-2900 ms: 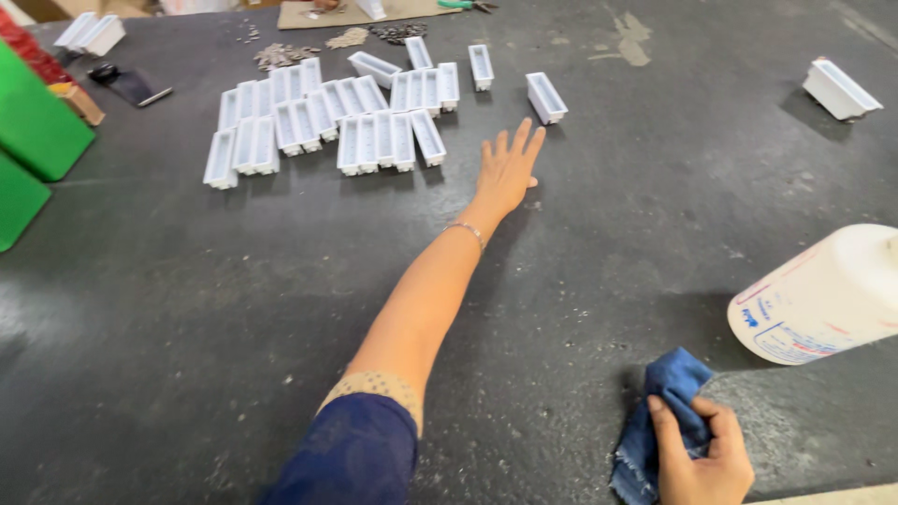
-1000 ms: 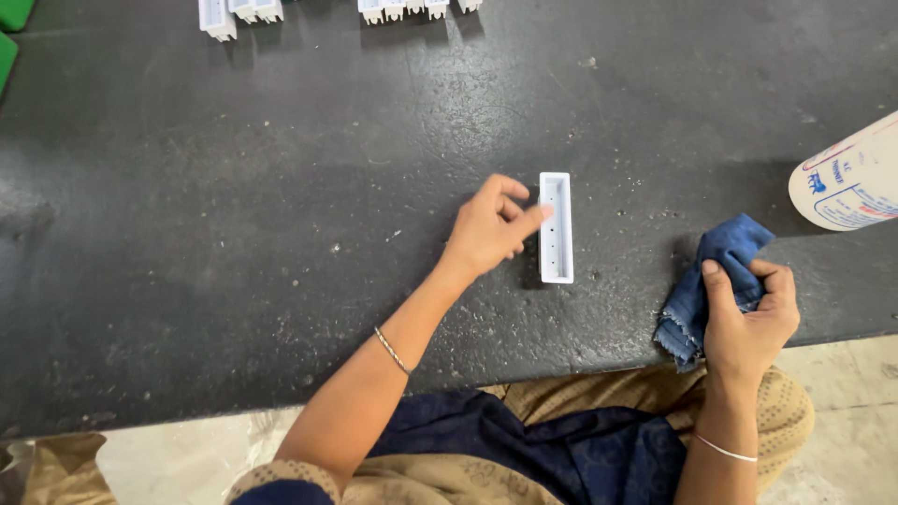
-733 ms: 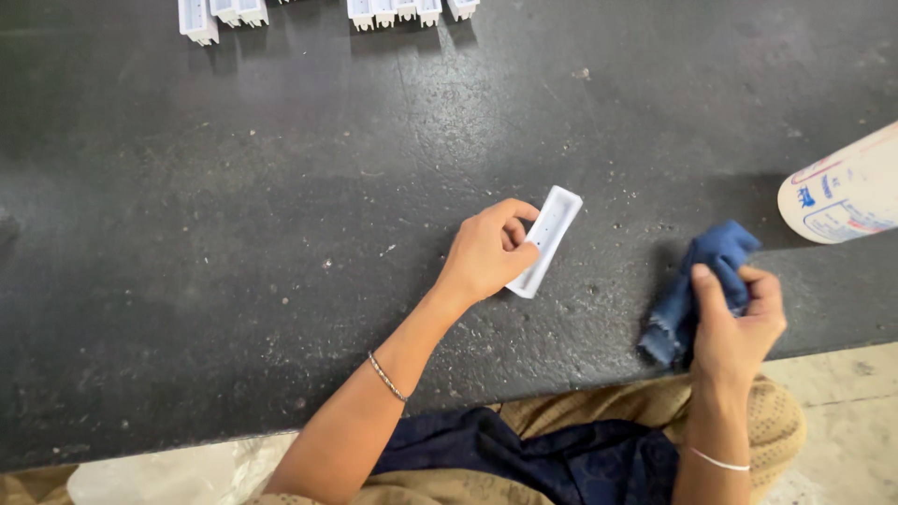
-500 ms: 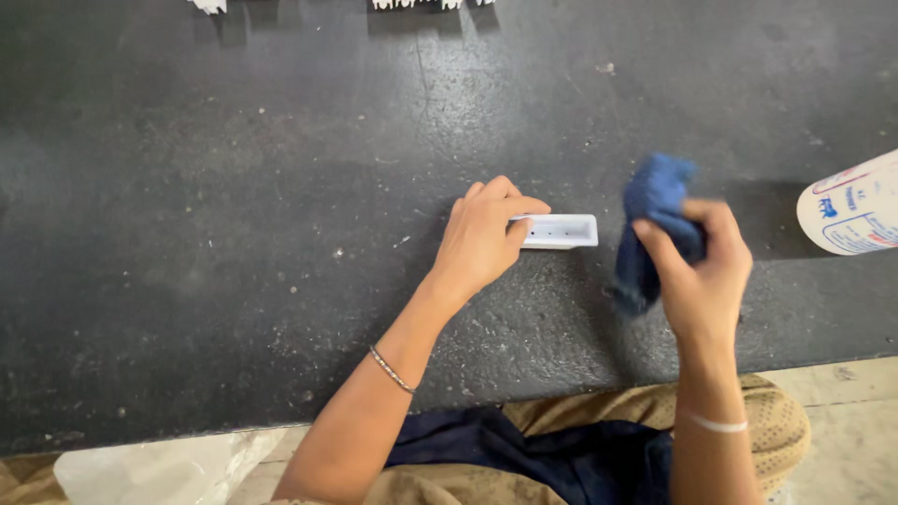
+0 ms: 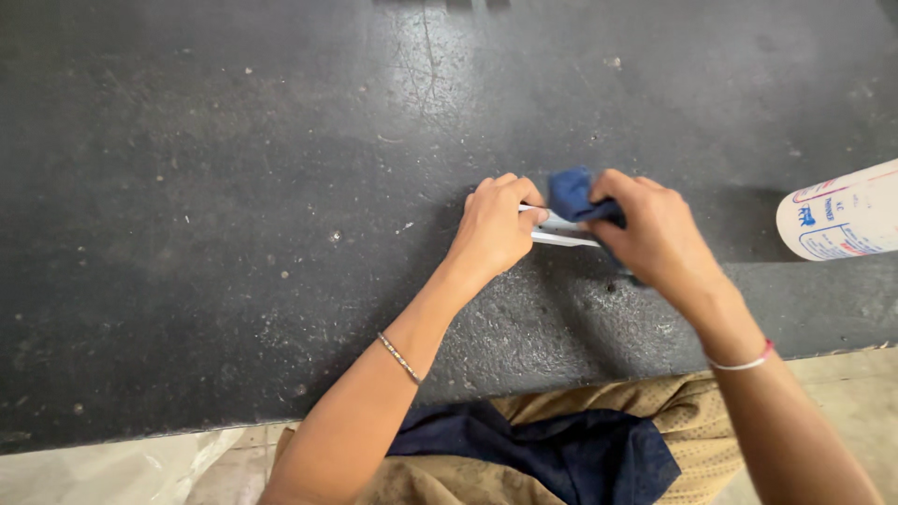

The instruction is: The person wipes multiple small white plastic rectangular parts with a blue cloth on a dark table. They handle the parts one at a time, wiping each and placing them into a growing stack. A white bottle is visible nearby but not used.

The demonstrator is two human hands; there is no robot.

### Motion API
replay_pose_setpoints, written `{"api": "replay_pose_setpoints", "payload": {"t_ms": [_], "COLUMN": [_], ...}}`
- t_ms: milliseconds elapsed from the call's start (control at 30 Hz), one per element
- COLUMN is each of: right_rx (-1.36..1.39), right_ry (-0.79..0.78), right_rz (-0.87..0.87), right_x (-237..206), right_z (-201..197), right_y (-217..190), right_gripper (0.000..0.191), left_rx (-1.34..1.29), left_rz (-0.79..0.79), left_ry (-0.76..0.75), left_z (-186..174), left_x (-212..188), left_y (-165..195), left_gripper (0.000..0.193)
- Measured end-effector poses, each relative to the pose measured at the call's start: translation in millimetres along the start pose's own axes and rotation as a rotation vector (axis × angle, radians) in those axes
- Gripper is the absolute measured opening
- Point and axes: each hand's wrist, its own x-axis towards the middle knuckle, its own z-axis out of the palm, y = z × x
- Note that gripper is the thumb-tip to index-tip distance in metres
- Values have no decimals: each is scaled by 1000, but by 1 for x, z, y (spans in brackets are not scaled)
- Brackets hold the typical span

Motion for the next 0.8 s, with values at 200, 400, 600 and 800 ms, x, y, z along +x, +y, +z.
{"api": "replay_pose_setpoints", "payload": {"t_ms": [200, 400, 600, 800], "right_rx": [19, -13, 13, 46], "right_ry": [86, 72, 138, 97], "right_rz": [-26, 22, 56, 122], "right_x": [-5, -7, -7, -15], "right_z": [13, 5, 21, 8], "right_y": [-2, -2, -15, 22], "right_gripper": [28, 31, 29, 33], "left_rx": [52, 24, 66, 24], "left_rz": [7, 8, -11, -13], "left_ry": [26, 2, 19, -7], "left_z": [5, 6, 7, 2], "left_x": [3, 1, 1, -6], "left_y": [-1, -3, -2, -1], "left_gripper": [5, 4, 7, 5]}}
